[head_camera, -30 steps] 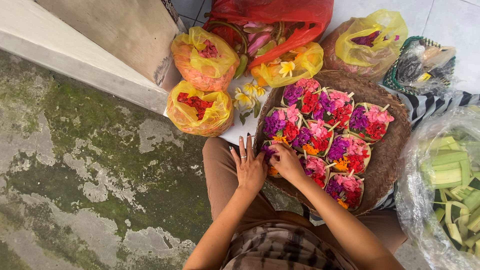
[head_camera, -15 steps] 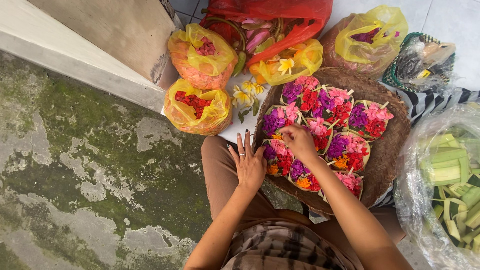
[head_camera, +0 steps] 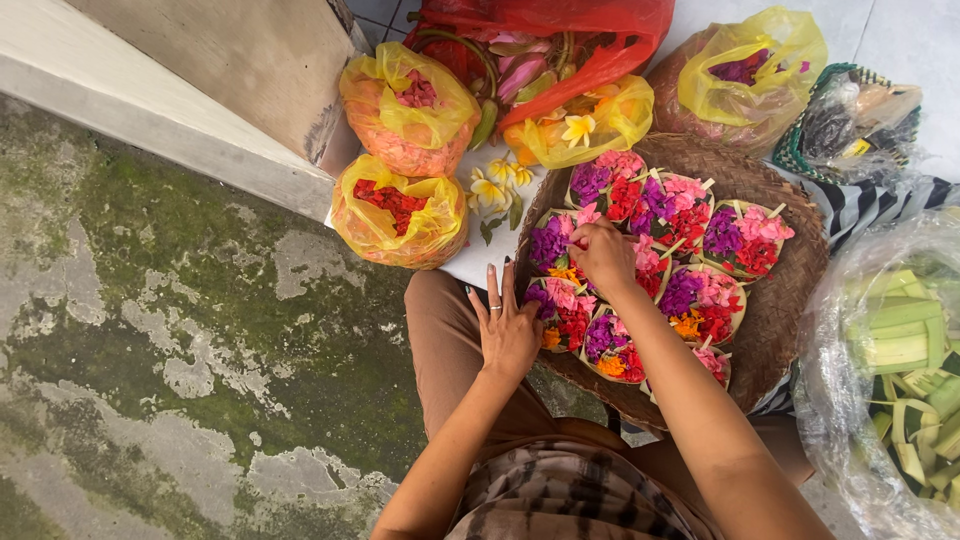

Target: The person arranges colorful flower petals into small woven containers placed on a tray. They pick petals from plastic bags and place them carefully into each container, creating decorative floral arrangements.

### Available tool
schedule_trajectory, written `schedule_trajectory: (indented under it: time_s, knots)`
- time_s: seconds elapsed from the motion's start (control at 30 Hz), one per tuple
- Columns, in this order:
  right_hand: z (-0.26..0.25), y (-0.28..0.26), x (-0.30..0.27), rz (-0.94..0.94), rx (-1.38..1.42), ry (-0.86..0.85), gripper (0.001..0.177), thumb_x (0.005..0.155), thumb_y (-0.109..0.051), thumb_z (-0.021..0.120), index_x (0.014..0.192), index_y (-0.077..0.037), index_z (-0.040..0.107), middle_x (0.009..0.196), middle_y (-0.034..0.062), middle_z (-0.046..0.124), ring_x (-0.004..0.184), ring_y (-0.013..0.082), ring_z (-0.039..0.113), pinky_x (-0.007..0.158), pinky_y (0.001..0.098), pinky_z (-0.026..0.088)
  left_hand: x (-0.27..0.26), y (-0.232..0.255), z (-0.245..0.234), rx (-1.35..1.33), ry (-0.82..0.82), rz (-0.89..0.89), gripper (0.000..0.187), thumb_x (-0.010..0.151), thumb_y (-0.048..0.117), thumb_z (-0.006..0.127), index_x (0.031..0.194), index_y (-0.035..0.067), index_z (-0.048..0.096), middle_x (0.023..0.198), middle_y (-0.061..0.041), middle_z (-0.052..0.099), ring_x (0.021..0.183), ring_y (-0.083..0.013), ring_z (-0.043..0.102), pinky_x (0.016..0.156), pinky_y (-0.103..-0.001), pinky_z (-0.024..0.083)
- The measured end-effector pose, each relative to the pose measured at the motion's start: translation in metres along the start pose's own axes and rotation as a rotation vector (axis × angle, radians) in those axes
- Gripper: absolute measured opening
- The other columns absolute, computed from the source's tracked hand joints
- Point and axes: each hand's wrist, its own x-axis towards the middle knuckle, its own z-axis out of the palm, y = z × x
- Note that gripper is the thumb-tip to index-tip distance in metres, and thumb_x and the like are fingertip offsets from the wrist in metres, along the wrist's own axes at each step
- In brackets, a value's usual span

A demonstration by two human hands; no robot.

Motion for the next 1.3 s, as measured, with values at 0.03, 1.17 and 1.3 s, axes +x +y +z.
schedule_trajectory:
  time_s: [0.03,1.17,1.3]
  knots:
    - [0.000,0.000,0.000,-0.019,0.061,0.016,0.013,0.088,-0.017,0.080,0.099,-0.011,0.078,0.103,0.0032,0.074,0.083,0.0163,0.072,0.078,0.0362,0.059,0.000,-0.001,0.000,-0.014,0.011,0.001,0.017,0.084,0.019,0.074,0.100,0.013,0.077,0.168,-0.024,0.014,0.156,-0.0466,-0.002,0.119,-0.075,0.004]
    - [-0.023,0.027,-0.047,-0.196,0.408,-0.126,0.019,0.094,-0.016,0.070,0.112,-0.016,0.077,0.104,0.0038,0.068,0.085,0.0169,0.070,0.078,0.0323,0.058,0.002,0.021,-0.011,-0.126,0.110,0.011,0.022,0.086,0.015,0.067,0.107,0.010,0.071,0.161,-0.024,0.027,0.155,-0.0472,0.006,0.115,-0.078,0.003]
    - [-0.086,0.065,-0.013,-0.176,0.350,0.143,0.022,0.093,-0.011,0.068,0.113,-0.014,0.078,0.099,0.0075,0.071,0.085,0.0190,0.071,0.077,0.0350,0.058,0.019,0.042,-0.009,-0.181,0.187,0.081,0.023,0.088,0.017,0.068,0.110,0.012,0.071,0.159,-0.023,0.029,0.154,-0.0477,0.010,0.115,-0.078,0.003]
